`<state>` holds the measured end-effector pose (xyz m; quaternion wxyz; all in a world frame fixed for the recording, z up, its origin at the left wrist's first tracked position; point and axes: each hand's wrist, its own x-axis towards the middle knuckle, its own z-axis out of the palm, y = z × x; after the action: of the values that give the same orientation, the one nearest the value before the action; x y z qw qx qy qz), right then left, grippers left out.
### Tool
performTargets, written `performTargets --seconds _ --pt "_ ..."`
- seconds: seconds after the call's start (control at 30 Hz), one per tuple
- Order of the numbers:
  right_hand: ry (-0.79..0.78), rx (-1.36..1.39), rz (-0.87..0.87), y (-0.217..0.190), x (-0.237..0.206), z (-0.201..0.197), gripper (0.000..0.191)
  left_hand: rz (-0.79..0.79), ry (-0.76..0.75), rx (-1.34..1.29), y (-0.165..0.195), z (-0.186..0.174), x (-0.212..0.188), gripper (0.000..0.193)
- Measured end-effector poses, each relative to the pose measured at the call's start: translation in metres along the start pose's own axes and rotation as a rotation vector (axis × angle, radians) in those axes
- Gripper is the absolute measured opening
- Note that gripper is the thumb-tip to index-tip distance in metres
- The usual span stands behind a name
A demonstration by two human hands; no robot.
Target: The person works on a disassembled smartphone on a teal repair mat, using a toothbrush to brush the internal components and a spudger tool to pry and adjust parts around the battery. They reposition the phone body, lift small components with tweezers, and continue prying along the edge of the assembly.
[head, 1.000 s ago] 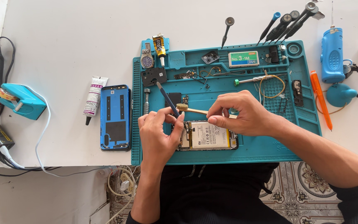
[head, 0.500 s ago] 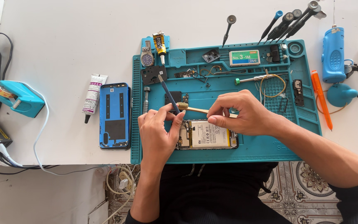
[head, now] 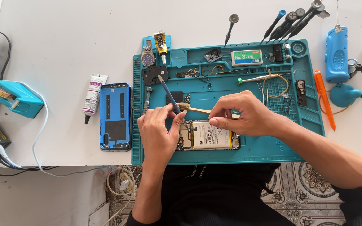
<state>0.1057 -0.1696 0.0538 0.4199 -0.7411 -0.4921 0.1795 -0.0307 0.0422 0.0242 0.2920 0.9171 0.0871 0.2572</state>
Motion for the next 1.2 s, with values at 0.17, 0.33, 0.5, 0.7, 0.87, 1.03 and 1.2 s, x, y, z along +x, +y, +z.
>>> performTargets --seconds 0.17,0.33,0.5,0.7,0.87,1.03,1.2 --pt "-0.005 -0.011 -0.007 0.0021 -0.0002 0.0014 0.021 -0.046 -0.027 0.011 -0.0004 0.0005 0.0014 0.031" --pt "-0.014 -0.014 -0.004 0.0018 -0.001 0.0017 0.021 -0.124 -0.052 -0.13 0.0008 -0.0017 0.0009 0.025" --pt "-0.028 -0.019 0.023 0.0004 -0.0021 0.0013 0.021 -0.2 -0.023 -0.248 0.0014 -0.0048 -0.0007 0.033" --pt "-0.029 -0.027 0.026 0.0005 -0.0013 0.0016 0.021 -0.254 -0.03 -0.272 0.0016 -0.0057 -0.0005 0.039" --pt "-0.028 -0.028 0.01 0.0007 -0.002 0.0022 0.02 -0.215 -0.034 -0.279 0.0008 -0.0049 -0.0014 0.037" --pt "-0.036 -0.041 0.014 0.0002 -0.0027 0.002 0.02 -0.212 -0.054 -0.289 0.0016 -0.0042 -0.0023 0.036" --pt "-0.049 -0.033 0.024 -0.0012 -0.0032 0.0021 0.021 -0.239 -0.077 -0.281 0.0034 -0.0055 -0.0021 0.037"
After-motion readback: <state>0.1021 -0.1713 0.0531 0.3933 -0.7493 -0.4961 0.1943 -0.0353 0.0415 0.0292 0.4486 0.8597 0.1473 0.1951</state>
